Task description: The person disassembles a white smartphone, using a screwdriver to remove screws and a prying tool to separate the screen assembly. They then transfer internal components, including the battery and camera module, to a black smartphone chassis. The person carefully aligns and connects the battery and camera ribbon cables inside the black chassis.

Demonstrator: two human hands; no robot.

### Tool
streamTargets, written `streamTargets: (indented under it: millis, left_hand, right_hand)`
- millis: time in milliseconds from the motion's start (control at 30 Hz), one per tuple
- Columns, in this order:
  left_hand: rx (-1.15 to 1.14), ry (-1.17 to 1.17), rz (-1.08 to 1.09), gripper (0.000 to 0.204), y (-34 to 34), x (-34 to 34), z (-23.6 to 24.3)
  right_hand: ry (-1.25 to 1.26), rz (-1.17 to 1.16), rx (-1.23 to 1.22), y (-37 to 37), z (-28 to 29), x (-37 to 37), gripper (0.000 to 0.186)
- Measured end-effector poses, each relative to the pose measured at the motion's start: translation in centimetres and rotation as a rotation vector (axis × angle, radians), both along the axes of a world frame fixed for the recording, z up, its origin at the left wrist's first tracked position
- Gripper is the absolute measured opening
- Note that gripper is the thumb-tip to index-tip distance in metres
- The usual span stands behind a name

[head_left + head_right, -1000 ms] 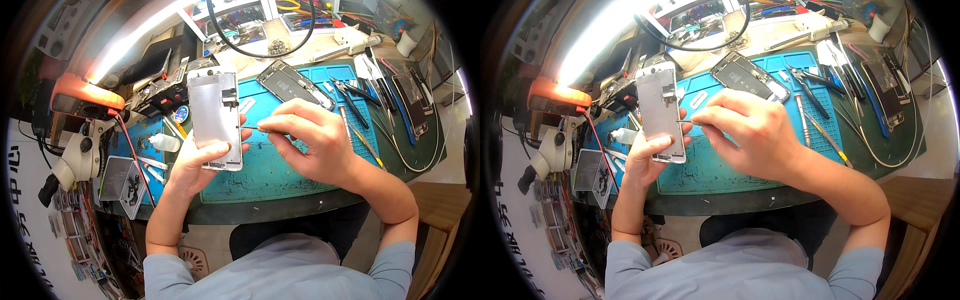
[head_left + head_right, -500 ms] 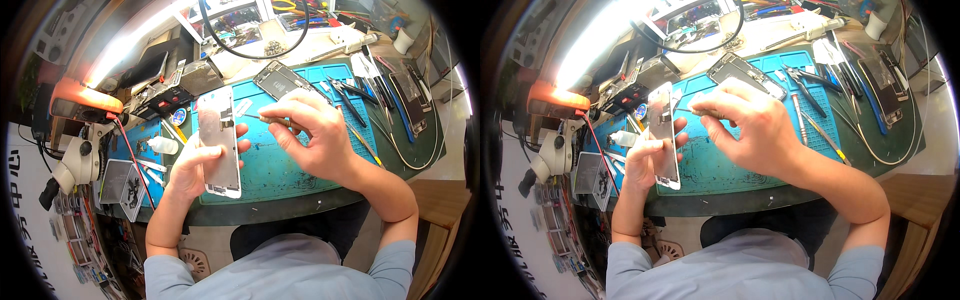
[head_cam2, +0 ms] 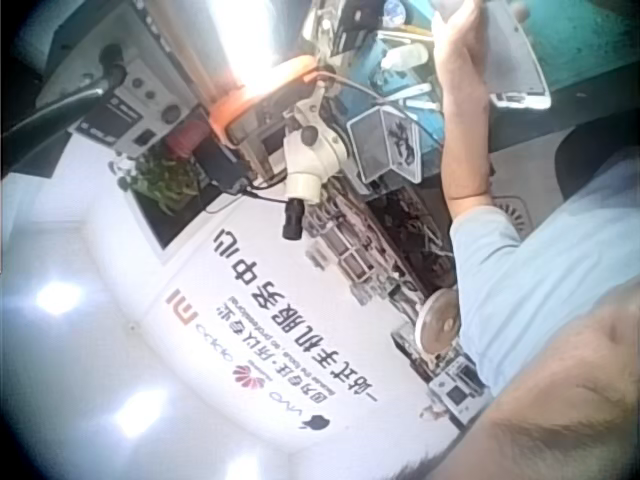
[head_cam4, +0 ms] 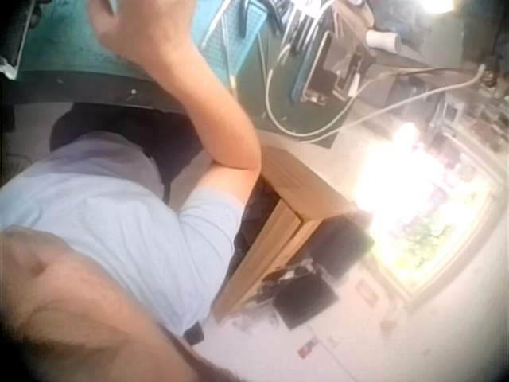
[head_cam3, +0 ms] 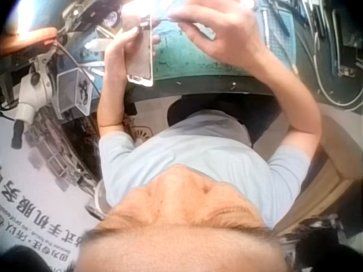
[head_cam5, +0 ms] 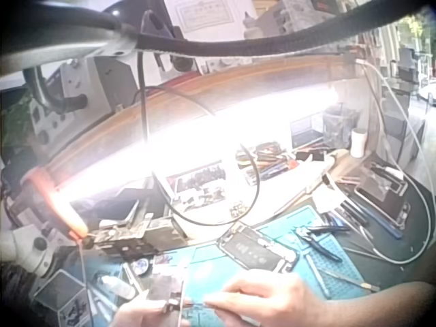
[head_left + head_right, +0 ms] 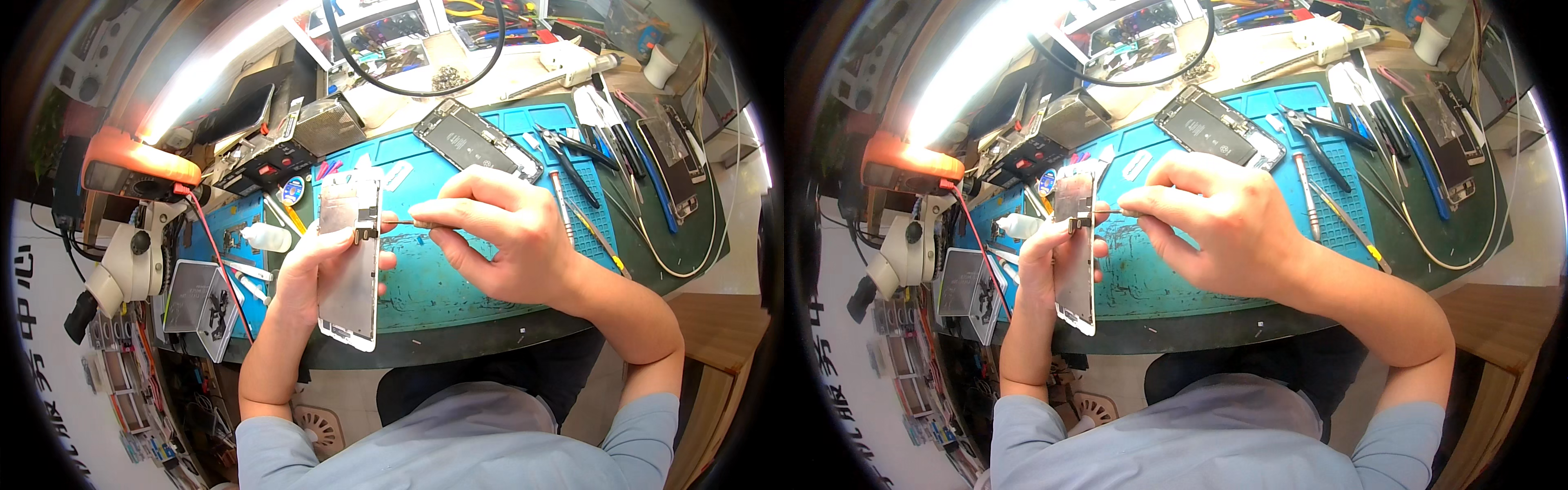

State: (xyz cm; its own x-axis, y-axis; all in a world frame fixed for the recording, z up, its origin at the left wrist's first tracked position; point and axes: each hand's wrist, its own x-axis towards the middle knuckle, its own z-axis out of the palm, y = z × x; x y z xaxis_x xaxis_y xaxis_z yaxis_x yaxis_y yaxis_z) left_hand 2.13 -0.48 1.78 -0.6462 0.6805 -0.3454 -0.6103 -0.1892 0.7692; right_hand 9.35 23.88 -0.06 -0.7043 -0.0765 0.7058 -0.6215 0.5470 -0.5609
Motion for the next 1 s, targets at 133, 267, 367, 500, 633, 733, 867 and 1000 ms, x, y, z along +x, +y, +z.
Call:
streamTargets:
  millis: [133,267,367,500,633,733,867,1000]
  left_hand:
    - [-0.010,-0.003,0.007,0.057,0.0,0.1,0.0]
    - [-0.029,-0.001,0.006,0.056,0.2,0.2,0.2]
    - [-0.046,0.003,0.005,0.057,0.3,0.2,0.3]
    - [-0.048,0.002,0.009,0.058,0.3,0.1,0.2]
    - [-0.090,0.078,0.022,0.056,0.5,0.3,0.4]
    - [-0.151,0.165,0.023,0.053,0.9,0.5,0.2]
    - [-0.140,0.209,0.004,0.052,1.1,0.6,-0.1]
    - [-0.164,0.217,-0.009,0.051,1.1,0.5,-0.3]
  right_hand:
    - [0.021,-0.002,0.028,0.0,-0.1,0.0,0.022]
    - [0.055,-0.010,0.048,0.0,-0.2,-0.1,0.022]
    - [0.050,-0.021,0.058,0.0,-0.2,0.0,0.021]
    - [0.059,-0.031,0.083,0.1,0.1,0.0,0.022]
    - [0.030,-0.034,0.129,0.3,0.3,0.1,0.023]
    - [-0.035,-0.008,0.122,0.4,0.3,0.1,0.022]
    - [-0.233,0.030,0.042,0.3,0.0,0.4,0.013]
    - [-0.307,0.025,0.090,0.5,-1.2,0.2,0.009]
